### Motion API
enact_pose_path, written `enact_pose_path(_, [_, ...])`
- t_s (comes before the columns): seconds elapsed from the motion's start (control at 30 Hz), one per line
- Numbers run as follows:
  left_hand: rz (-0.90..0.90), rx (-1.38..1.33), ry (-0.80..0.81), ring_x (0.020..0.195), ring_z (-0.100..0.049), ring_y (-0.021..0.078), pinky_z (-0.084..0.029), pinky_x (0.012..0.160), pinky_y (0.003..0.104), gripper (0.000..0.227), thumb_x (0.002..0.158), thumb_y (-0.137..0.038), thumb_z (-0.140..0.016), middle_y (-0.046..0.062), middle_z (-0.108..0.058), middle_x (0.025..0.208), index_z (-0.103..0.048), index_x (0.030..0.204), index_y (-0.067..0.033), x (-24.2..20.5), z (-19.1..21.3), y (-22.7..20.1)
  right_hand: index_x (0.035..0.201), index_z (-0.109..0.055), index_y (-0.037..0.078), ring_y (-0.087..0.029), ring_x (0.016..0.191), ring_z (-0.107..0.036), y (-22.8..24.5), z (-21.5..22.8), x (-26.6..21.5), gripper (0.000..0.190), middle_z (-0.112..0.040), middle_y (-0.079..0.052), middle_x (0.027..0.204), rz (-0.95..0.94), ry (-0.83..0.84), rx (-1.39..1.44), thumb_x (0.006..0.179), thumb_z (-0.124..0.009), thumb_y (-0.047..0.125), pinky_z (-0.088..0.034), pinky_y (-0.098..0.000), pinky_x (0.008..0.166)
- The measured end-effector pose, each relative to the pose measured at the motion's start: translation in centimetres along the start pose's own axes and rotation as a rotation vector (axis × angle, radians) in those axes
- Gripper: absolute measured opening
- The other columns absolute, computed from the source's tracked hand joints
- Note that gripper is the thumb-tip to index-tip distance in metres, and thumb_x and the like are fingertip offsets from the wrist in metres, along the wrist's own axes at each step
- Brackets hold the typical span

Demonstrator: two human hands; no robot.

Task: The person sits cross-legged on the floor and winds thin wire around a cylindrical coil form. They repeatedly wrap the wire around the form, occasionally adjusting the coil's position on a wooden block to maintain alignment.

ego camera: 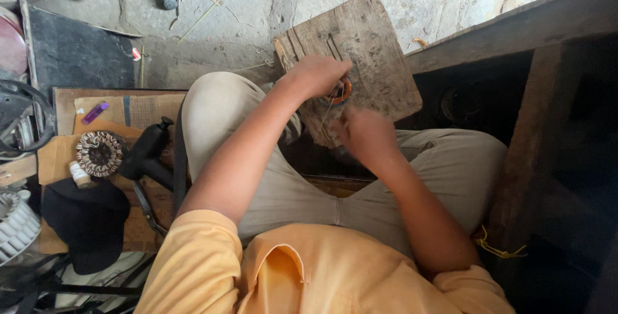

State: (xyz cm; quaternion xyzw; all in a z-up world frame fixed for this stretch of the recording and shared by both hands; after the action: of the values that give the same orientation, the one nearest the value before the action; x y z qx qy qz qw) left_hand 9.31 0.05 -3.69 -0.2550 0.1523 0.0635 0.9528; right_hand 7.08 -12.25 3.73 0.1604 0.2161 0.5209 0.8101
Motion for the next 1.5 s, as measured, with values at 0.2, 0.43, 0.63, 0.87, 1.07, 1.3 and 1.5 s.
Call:
enact_pose_path(0.2, [-0.009,-0.065,0.049,0.093,-0.069,0.0404,-0.053,0.074,0.053,0.028,0.092,-0.027,-0.069,0.017,-0.072,0.094,-0.059,0.113,-0.0122,-0.2,0.1,0.0,0.072,-0.073,0.009,-0.040,0.061,-0.069,-2.7,-4.8,1.8,0.045,-0.068,-0.019,0.065,-0.208,-0.115,-0.103,0.092,-0.071,0.049,-0.054,-0.0514,0.056])
enact_pose_path(0.43, [-0.021,-0.105,0.067,0.096,-0.069,0.0400,-0.053,0.077,0.053,0.028,0.093,-0.028,-0.067,0.016,-0.072,0.097,-0.059,0.114,-0.0115,-0.5,-0.1,0.0,0.074,-0.072,0.008,-0.042,0.061,-0.068,-3.1,-5.4,1.8,0.028,-0.067,-0.020,0.066,-0.174,-0.236,-0.010,0.091,-0.067,0.030,-0.055,-0.0529,0.058])
enact_pose_path(0.63, [-0.043,-0.120,0.088,0.102,-0.069,0.0356,-0.053,0.082,0.050,0.027,0.091,-0.026,-0.068,0.013,-0.073,0.103,-0.062,0.113,-0.0121,-0.3,-0.1,-0.4,0.085,-0.066,0.000,-0.042,0.081,-0.064,-2.0,-0.7,1.2,0.022,-0.066,-0.022,0.084,0.050,-0.449,0.244,0.100,-0.063,0.015,-0.050,-0.0505,0.070])
enact_pose_path(0.87, [-0.053,-0.105,0.140,0.108,-0.067,0.0330,-0.053,0.087,0.047,0.028,0.089,-0.031,-0.072,0.011,-0.073,0.109,-0.069,0.111,-0.0151,0.1,-0.8,-0.3,0.080,-0.061,-0.002,-0.023,0.092,-0.052,-3.5,-0.6,1.6,0.027,-0.054,-0.010,0.088,-0.044,-0.367,0.730,0.104,-0.056,0.009,-0.042,-0.0375,0.083])
enact_pose_path(1.07, [0.006,-0.075,0.174,0.107,-0.068,0.0342,-0.054,0.086,0.048,0.023,0.094,-0.028,-0.067,0.012,-0.072,0.111,-0.070,0.112,-0.0145,0.6,-1.6,-0.3,0.081,-0.049,0.000,-0.020,0.102,-0.048,-2.7,-0.1,0.5,0.036,-0.049,-0.008,0.105,-0.038,-0.366,1.006,0.112,-0.046,0.018,-0.041,-0.0409,0.095])
enact_pose_path(1.3, [-0.006,-0.032,0.127,0.098,-0.071,0.0329,-0.056,0.078,0.047,0.017,0.084,-0.021,-0.072,0.010,-0.075,0.102,-0.080,0.098,-0.0231,0.6,-1.6,-0.6,0.086,-0.046,0.006,-0.019,0.090,-0.052,-2.9,-1.7,-1.4,0.034,-0.047,-0.005,0.088,-0.132,-0.470,1.480,0.115,-0.037,0.021,-0.048,-0.0415,0.107])
enact_pose_path(1.5, [0.010,0.007,-0.007,0.091,-0.072,0.0304,-0.057,0.068,0.047,0.013,0.079,-0.023,-0.075,0.007,-0.074,0.091,-0.075,0.091,-0.0185,1.7,-2.2,-0.4,0.081,-0.041,0.008,-0.014,0.072,-0.036,-3.4,-2.8,-1.6,0.037,-0.040,-0.004,0.079,-0.122,-0.527,1.449,0.116,-0.038,0.018,-0.037,-0.0340,0.075])
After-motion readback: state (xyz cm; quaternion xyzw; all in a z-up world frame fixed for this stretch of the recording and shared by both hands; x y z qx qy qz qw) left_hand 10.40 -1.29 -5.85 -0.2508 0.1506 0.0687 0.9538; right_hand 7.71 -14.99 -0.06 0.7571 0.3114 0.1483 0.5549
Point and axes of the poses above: each hand's wrist, its own x-axis towards the middle knuckle, its own z-axis out of the back of the hand, y = z × x, the point moved 9 cm from there along x, towards the middle knuckle
